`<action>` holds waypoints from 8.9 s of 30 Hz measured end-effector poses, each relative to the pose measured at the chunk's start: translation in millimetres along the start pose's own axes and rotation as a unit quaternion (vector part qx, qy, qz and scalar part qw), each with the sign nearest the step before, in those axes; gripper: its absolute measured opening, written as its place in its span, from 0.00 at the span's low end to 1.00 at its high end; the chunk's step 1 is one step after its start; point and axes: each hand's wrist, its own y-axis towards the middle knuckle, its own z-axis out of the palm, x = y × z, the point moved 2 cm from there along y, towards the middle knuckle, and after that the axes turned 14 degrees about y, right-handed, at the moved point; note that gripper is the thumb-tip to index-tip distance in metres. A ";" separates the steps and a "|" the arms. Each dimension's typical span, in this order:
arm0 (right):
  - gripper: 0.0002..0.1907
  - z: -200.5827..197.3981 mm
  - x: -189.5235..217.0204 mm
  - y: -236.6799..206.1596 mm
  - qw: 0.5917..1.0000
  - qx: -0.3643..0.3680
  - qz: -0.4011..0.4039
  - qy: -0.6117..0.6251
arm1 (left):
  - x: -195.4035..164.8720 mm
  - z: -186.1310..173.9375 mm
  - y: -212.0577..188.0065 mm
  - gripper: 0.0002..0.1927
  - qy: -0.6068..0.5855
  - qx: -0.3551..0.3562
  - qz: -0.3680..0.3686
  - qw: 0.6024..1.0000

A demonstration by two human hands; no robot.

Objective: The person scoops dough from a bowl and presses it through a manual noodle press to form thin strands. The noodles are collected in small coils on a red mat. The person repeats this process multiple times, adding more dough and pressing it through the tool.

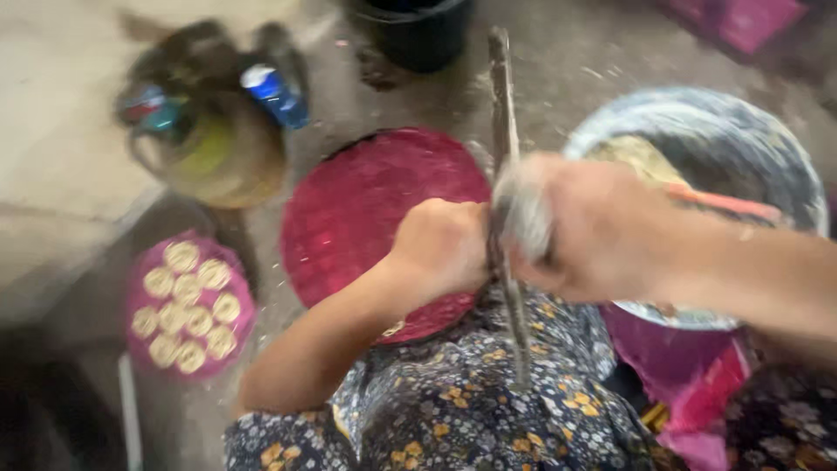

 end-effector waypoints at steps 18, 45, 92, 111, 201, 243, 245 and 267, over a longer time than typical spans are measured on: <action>0.12 47.0 -164.5 -162.5 0.593 -0.583 -0.160 0.531 | -35.0 56.6 87.7 0.14 -0.716 -0.210 0.195 0.636; 0.18 195.2 -329.3 -250.8 0.805 0.120 0.579 0.054 | 39.7 64.4 41.1 0.15 -0.463 -0.215 0.055 0.858; 0.26 42.6 -297.6 -340.6 0.778 -0.070 0.498 0.376 | 32.3 65.6 62.5 0.17 -0.382 -0.126 -0.003 0.916; 0.10 -74.5 -76.6 -58.1 0.775 0.350 0.312 -0.424 | -19.9 69.5 142.0 0.18 -0.099 0.014 -0.054 0.994; 0.07 15.5 -167.4 -91.6 0.900 -0.389 0.059 0.186 | 68.3 134.3 127.1 0.16 -0.210 -0.139 -0.078 0.965; 0.59 108.5 13.9 97.9 0.839 0.042 -0.050 0.540 | 146.2 6.8 -169.3 0.33 -0.089 -0.228 -0.121 0.962; 0.58 109.8 29.6 105.8 0.919 0.037 -0.112 0.375 | 148.2 3.0 -176.3 0.35 -0.022 -0.223 -0.142 0.964; 0.61 178.4 -35.3 115.7 0.823 0.253 0.118 0.495 | 180.1 103.0 -180.0 0.30 -0.164 -0.217 -0.272 0.923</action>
